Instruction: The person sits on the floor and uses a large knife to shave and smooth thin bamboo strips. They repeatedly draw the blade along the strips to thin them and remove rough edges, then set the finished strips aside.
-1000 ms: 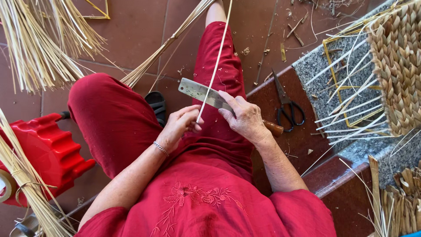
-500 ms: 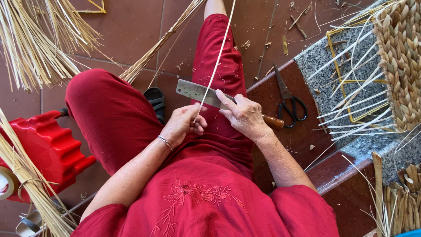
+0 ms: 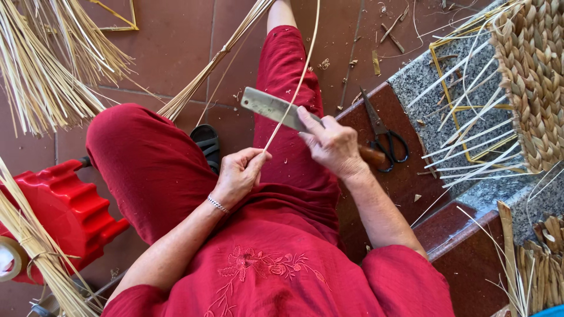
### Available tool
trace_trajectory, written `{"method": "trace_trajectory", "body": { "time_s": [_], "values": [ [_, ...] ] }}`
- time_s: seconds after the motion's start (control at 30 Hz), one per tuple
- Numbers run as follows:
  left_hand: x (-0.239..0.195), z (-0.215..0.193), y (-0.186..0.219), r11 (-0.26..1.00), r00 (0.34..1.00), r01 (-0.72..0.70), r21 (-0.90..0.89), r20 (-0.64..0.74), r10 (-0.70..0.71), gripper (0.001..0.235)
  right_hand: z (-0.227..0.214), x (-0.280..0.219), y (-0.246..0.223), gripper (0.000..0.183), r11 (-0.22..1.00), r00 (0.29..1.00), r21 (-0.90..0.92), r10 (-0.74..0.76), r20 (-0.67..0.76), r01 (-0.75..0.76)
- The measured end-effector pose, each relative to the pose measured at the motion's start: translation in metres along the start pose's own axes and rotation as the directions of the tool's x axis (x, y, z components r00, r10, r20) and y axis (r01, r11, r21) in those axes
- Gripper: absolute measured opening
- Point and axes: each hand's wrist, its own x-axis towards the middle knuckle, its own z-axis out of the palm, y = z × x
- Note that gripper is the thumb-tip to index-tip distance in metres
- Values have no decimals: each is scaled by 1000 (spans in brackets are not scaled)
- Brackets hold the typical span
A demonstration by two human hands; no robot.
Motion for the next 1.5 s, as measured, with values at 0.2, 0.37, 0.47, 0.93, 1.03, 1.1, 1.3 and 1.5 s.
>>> {"method": "trace_trajectory", "body": {
  "time_s": [0.2,0.37,0.47,0.93,1.03,1.1,1.3,1.5],
  "values": [
    [-13,-10,10,999,1000,-31,-25,-5,31,19,-13,14,15,61,996,995,21,-81,-57,83],
    [-20,-21,20,999,1000,-29,-33,-8,29,20,-10,32,21,59,998,998,30,-61,-16,61],
    [-35,-23,23,998,999,38,-49,-7,-39,20,-12,35,37,54,1000,999,17,10,-31,-10],
    [-97,-61,37,988,987,149,-35,-60,-151,25,-17,59,60,52,999,997,-4,43,-67,-43],
    [-106,-68,33,987,982,158,-15,-102,-159,24,-14,63,65,51,995,995,38,92,-36,-91],
    [-115,-73,31,983,977,183,-21,-108,-184,25,-14,67,72,51,992,992,40,118,-35,-117],
    [-135,-95,21,971,962,237,-37,-133,-240,25,-15,65,96,51,995,990,-10,96,-107,-98],
    [-157,-148,11,966,977,178,186,-150,-151,25,-14,77,118,47,983,975,64,178,-131,-171]
  ]
}}
